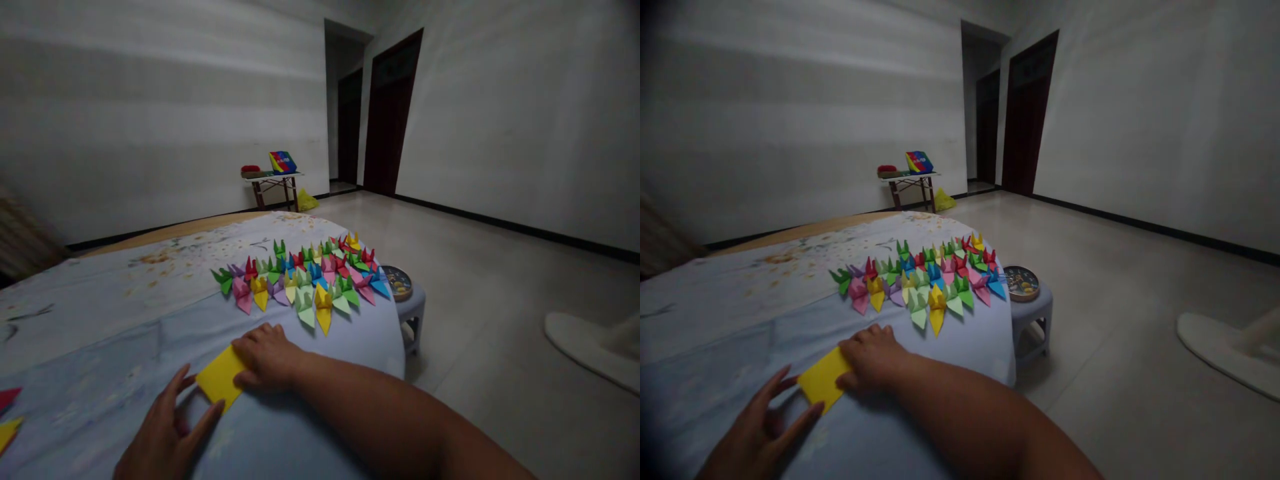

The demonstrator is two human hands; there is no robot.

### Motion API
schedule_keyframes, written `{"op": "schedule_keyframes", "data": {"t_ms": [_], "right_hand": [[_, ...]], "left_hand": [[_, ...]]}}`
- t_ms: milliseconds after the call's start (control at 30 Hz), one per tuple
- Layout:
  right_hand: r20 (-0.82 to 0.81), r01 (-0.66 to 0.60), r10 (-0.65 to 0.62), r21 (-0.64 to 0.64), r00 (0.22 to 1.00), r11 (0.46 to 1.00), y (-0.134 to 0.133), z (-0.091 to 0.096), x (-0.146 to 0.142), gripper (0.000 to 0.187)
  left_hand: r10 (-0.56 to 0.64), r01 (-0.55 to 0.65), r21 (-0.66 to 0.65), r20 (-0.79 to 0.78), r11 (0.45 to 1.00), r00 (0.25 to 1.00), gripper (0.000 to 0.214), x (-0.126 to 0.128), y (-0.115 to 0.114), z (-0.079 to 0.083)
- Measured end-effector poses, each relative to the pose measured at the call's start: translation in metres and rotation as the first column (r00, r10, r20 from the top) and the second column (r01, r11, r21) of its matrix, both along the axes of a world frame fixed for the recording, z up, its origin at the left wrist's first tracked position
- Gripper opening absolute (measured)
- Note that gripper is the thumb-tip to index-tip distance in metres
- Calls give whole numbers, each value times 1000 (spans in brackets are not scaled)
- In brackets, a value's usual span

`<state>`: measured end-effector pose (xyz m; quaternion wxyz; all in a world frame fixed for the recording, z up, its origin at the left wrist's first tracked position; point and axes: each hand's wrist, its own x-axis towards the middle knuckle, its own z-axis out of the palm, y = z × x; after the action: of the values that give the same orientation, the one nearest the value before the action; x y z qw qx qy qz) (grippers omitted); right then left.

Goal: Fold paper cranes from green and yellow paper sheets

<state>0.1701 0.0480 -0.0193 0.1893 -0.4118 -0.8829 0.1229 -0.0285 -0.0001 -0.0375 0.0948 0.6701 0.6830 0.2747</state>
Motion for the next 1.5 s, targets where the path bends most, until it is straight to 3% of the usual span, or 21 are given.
{"op": "schedule_keyframes", "data": {"t_ms": [133, 267, 367, 533, 667, 767, 900, 1067, 1233, 1500], "right_hand": [[-115, -48, 46, -16, 992, 999, -4, 2, 4, 65], [-163, -100, 104, 36, 981, 994, -1, -1, 4, 78], [-174, -112, 130, 110, 976, 988, 1, 0, 2, 59], [-188, -118, 158, 206, 969, 971, 0, 6, 4, 9], [-217, -147, 193, 212, 957, 966, -2, 13, 7, 18], [-238, -165, 212, 202, 948, 966, -2, 13, 10, 17], [-152, -212, 228, 113, 962, 971, 2, 9, 16, 8], [-89, -258, 261, 46, 961, 965, 3, 13, 27, 13], [3, -267, 268, -27, 964, 963, 3, 20, 34, 14], [21, -247, 249, -91, 968, 965, 15, 3, 43, 11]], "left_hand": [[-67, 59, 57, 163, 997, 984, 72, 10, -10, 11], [-122, 97, 150, 171, 984, 978, 54, 14, -15, 13], [-129, 101, 173, 161, 980, 978, 49, 15, -20, 14], [-150, 110, 213, 183, 971, 971, 38, 13, -29, 18], [-321, 305, 281, 12, 910, 947, 29, 10, -26, 22], [-377, 404, 220, -157, 888, 913, 27, 8, -21, 21], [-400, 437, 104, -257, 893, 880, 26, 7, -18, 14], [-424, 447, 24, -271, 894, 864, 27, 7, -19, 10], [-420, 443, 28, -268, 896, 867, 26, 9, -20, 8], [-491, 517, 28, -274, 855, 827, 25, 12, -22, 5]]}}
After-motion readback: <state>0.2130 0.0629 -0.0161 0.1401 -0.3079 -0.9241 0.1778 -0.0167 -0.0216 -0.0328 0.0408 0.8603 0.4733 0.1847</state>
